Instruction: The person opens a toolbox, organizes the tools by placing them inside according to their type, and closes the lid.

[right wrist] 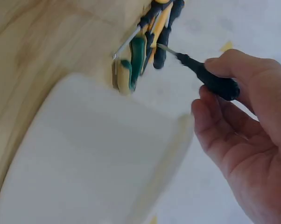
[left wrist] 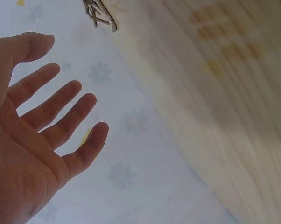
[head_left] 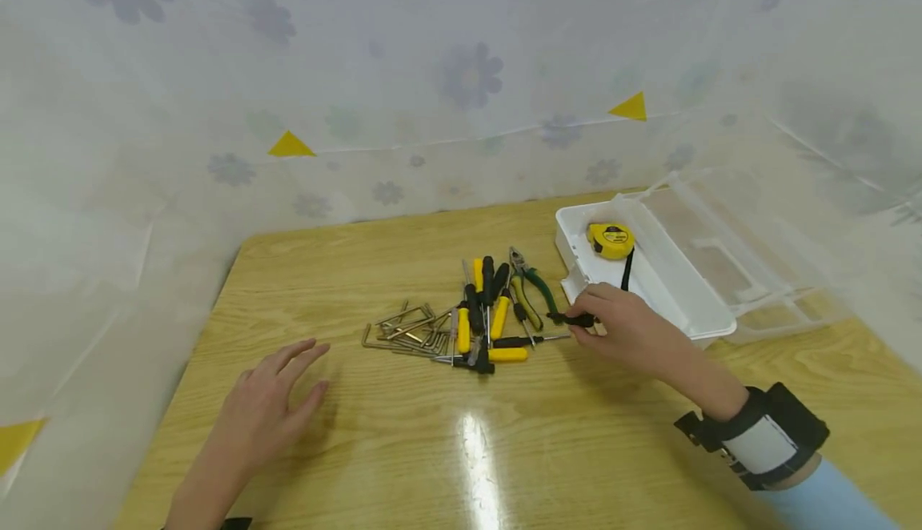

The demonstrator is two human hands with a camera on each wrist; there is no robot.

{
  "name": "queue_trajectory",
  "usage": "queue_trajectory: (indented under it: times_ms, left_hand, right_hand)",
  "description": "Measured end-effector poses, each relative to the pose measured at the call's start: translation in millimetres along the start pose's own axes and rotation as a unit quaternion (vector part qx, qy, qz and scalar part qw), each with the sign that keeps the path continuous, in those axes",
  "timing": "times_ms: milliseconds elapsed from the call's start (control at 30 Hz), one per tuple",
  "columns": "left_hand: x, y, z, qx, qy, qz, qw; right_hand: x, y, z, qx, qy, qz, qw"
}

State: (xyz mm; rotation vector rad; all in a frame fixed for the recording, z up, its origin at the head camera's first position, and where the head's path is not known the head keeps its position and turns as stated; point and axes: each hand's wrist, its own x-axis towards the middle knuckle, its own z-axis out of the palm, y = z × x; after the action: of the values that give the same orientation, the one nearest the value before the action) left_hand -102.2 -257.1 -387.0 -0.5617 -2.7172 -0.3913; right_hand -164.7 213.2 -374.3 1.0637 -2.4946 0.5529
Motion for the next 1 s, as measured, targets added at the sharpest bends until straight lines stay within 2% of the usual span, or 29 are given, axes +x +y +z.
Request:
queue_trajectory:
  times_ms: [67,167,267,367,533,667,800,1000]
  left_hand:
    - [0.7,0.1,0.2,-0.002,-0.001,-0.001,1.0000]
    - [3.2,1.5,1.2,-0.007,-0.006,0.004,1.0000]
    - [6.6,4.9,3.7,-0.012,-0.016,0.012,0.9997]
    - [9.9,9.0,7.4,-0.016,-0.031,0.016,0.9993]
    - [16.5,19.2,16.9,-0.026,-0.055,0.024,0.9979]
    - [22.8,31.2,25.3,-0.038,-0.069,0.040,0.9961]
    - [28.1,46.3,30.4,-0.037,-0.081,0.062,0.9941]
    - [34.3,64.1,36.0,-0.030,-0.076,0.105,0.9912]
  right_hand:
    - [-5.9,5,-9,-0.009,0.055,-0.020,0.9982]
    - [-13.8,14,-22,-0.037,0.113,-0.015,0.9928]
    - [-22.4,22,-33,-0.084,0.150,0.025,0.9848]
    - [-31.7,29,-41,-0.126,0.170,0.069,0.9748]
    - [-50.7,40,-51,-0.165,0.207,0.130,0.9555]
    - [-65.4,46,-58,-0.182,0.219,0.167,0.9439]
    - [-75.6,53,-62,-0.187,0.203,0.189,0.9422]
    - [-82.4,58,-64,-0.200,0.190,0.197,0.9407]
